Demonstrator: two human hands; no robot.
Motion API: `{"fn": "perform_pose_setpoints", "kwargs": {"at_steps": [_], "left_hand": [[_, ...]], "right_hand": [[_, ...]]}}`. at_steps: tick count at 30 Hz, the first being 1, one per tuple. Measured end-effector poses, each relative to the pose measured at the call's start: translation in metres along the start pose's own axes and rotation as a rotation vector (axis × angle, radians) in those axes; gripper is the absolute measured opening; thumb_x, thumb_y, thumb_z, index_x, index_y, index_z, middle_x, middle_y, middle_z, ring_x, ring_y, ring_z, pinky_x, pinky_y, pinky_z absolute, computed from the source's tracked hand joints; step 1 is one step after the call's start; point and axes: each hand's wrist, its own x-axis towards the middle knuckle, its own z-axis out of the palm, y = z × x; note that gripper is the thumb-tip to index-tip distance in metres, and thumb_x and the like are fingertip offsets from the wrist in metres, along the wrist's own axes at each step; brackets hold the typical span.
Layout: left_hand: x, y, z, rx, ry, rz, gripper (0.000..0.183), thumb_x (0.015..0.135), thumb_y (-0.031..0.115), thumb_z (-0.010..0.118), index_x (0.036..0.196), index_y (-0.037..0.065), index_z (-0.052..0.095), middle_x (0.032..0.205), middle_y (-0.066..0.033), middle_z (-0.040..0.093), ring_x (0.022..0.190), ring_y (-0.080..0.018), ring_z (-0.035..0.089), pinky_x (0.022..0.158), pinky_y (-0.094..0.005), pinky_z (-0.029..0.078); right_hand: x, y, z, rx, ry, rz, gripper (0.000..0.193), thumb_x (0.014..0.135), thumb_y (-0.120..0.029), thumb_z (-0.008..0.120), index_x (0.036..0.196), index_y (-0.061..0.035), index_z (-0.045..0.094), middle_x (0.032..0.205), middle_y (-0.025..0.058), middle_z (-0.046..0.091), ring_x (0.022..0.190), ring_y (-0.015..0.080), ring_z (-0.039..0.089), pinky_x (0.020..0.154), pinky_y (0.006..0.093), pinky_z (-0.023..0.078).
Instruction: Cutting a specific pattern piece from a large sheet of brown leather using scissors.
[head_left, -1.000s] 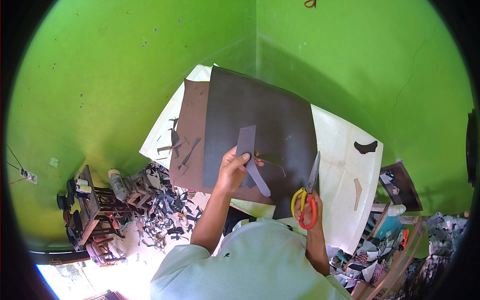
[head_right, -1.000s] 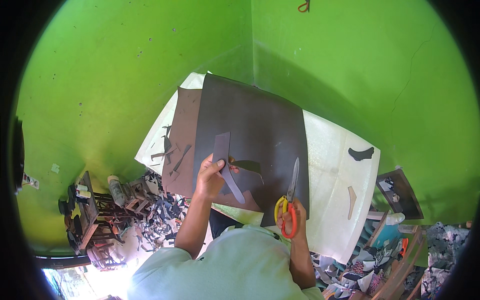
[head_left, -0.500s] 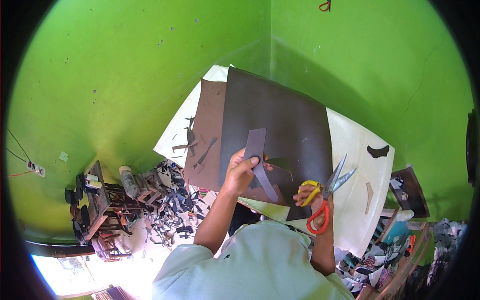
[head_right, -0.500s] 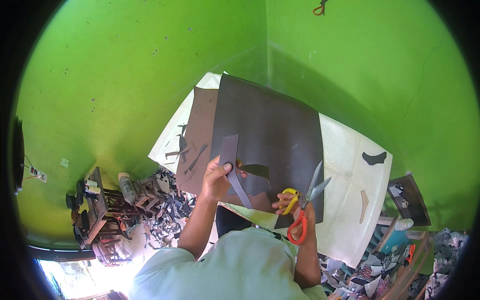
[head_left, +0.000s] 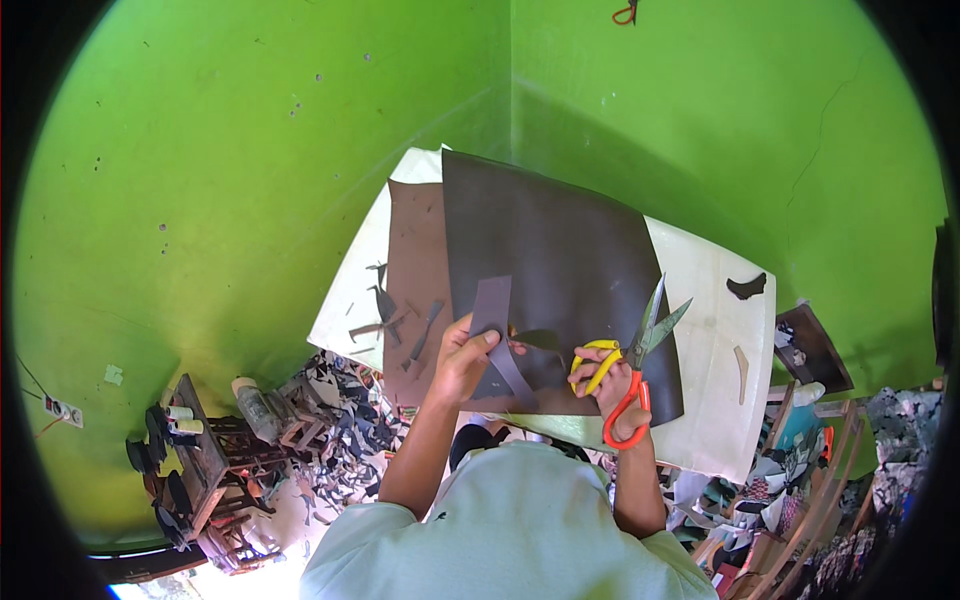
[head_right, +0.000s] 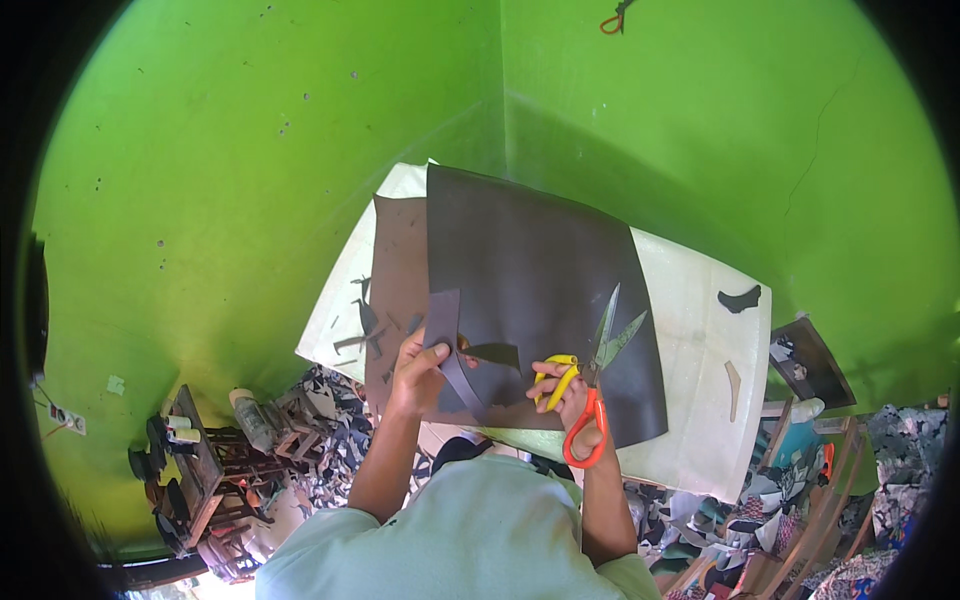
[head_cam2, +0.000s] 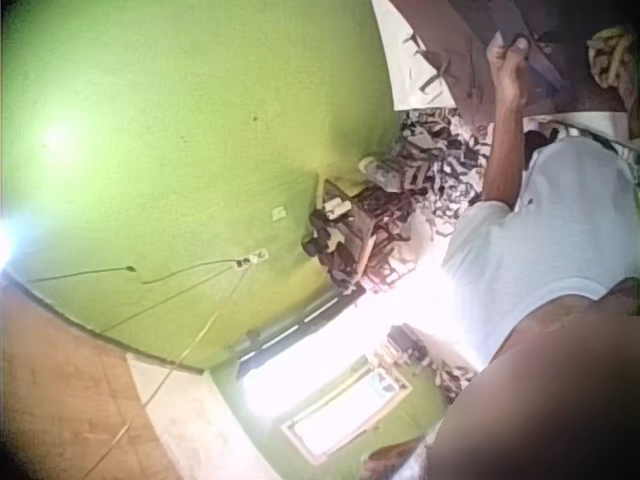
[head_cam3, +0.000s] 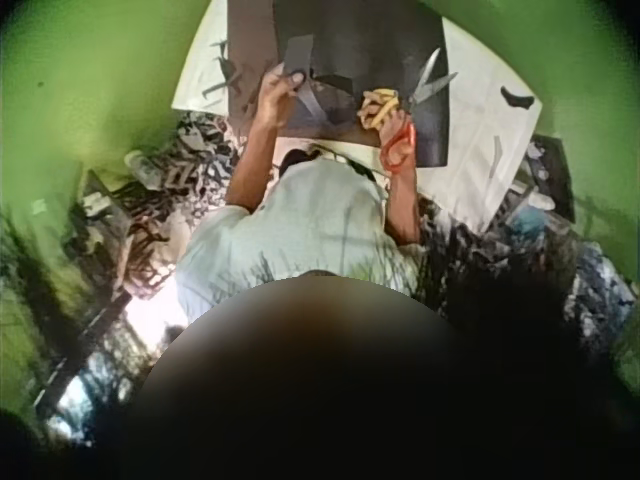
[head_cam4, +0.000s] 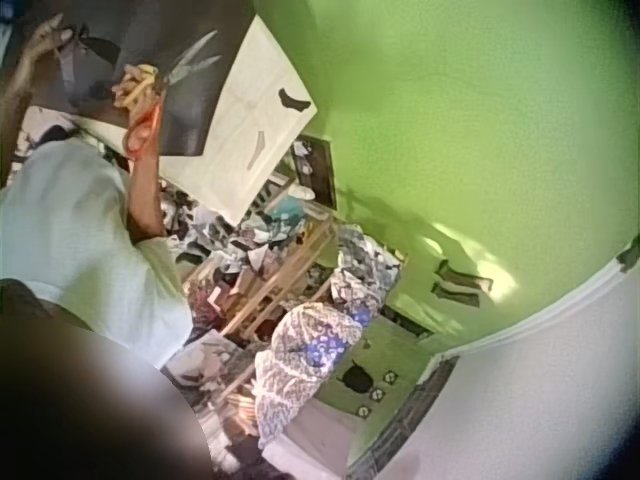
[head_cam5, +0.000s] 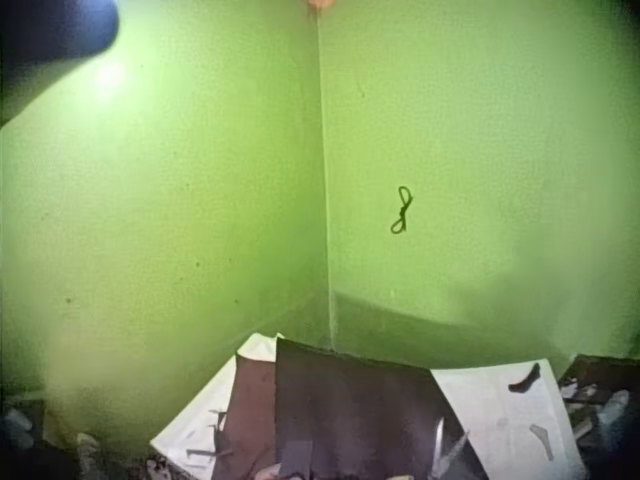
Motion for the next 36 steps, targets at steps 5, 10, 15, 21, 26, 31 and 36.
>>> {"fn": "perform_pose_setpoints", "kwargs": {"at_steps": [5,10,15,21,26,31,36], "left_hand": [[-0.005,0.024,-0.032,-0.011,0.026,-0.046,0.018,0.085,0.008,0.054,0.099,-0.002,0.058,0.091,-0.01,0.06,0.083,-0.0227,0.063,0.08,-0.0372,0.05],[-0.011,0.038,-0.049,-0.042,0.025,-0.078,0.019,0.085,0.009,0.056,0.101,-0.002,0.058,0.093,-0.0097,0.06,0.084,-0.0235,0.063,0.08,-0.0369,0.05],[-0.019,0.049,-0.061,0.005,0.003,-0.104,0.022,0.083,0.012,0.059,0.101,-0.001,0.058,0.094,-0.0111,0.06,0.083,-0.0265,0.064,0.08,-0.0388,0.05],[-0.023,0.057,-0.075,0.055,-0.02,-0.074,0.022,0.084,0.011,0.058,0.101,-0.001,0.059,0.093,-0.0114,0.059,0.085,-0.0258,0.063,0.081,-0.0396,0.049],[-0.022,0.066,-0.08,0.166,-0.032,-0.035,0.021,0.084,0.011,0.058,0.1,-0.002,0.059,0.093,-0.0105,0.059,0.085,-0.0239,0.063,0.08,-0.038,0.05],[-0.015,0.081,-0.085,0.187,-0.069,-0.008,0.018,0.085,0.008,0.058,0.1,-0.001,0.061,0.092,-0.0081,0.064,0.086,-0.0195,0.064,0.081,-0.033,0.048],[-0.008,0.093,-0.078,0.288,-0.141,0.028,0.019,0.086,0.009,0.058,0.101,-0.002,0.061,0.091,-0.0073,0.064,0.086,-0.0168,0.062,0.08,-0.031,0.048]], "right_hand": [[-0.001,0.038,0.007,0.104,-0.096,-0.058,0.104,0.045,-0.084,0.055,0.115,-0.0062,0.047,0.099,0.0133,0.059,0.062,0.0153,0.053,0.05,0.0281,0.044],[0.012,0.038,0.068,0.009,0.153,-0.07,0.103,0.042,-0.085,0.054,0.109,-0.007,0.048,0.092,0.0104,0.059,0.063,0.0152,0.057,0.044,0.0254,0.047],[-0.016,0.054,0.04,0.02,-0.023,0.169,0.101,0.044,-0.077,0.067,0.109,-0.0019,0.049,0.094,0.0141,0.059,0.076,0.0216,0.06,0.063,0.0309,0.053],[-0.001,0.054,0.097,-0.02,-0.05,-0.03,0.099,0.046,-0.076,0.068,0.109,-0.0012,0.048,0.087,0.0127,0.058,0.072,0.0189,0.059,0.056,0.0287,0.05],[-0.022,0.051,0.091,-0.246,0.017,0.117,0.09,0.048,-0.071,0.072,0.098,-0.0004,0.049,0.059,0.0057,0.053,0.043,0.0106,0.049,0.036,0.0212,0.038],[-0.023,0.047,0.095,-0.048,-0.276,0.253,0.072,0.06,-0.029,0.084,0.114,0.0004,0.046,0.106,0.0106,0.057,0.077,0.0129,0.054,0.073,0.0255,0.045],[-0.039,0.044,0.092,-0.272,-0.278,0.441,0.097,0.048,-0.053,0.083,0.12,0.0001,0.045,0.107,0.0063,0.056,0.08,0.0117,0.051,0.074,0.0253,0.045]]}}
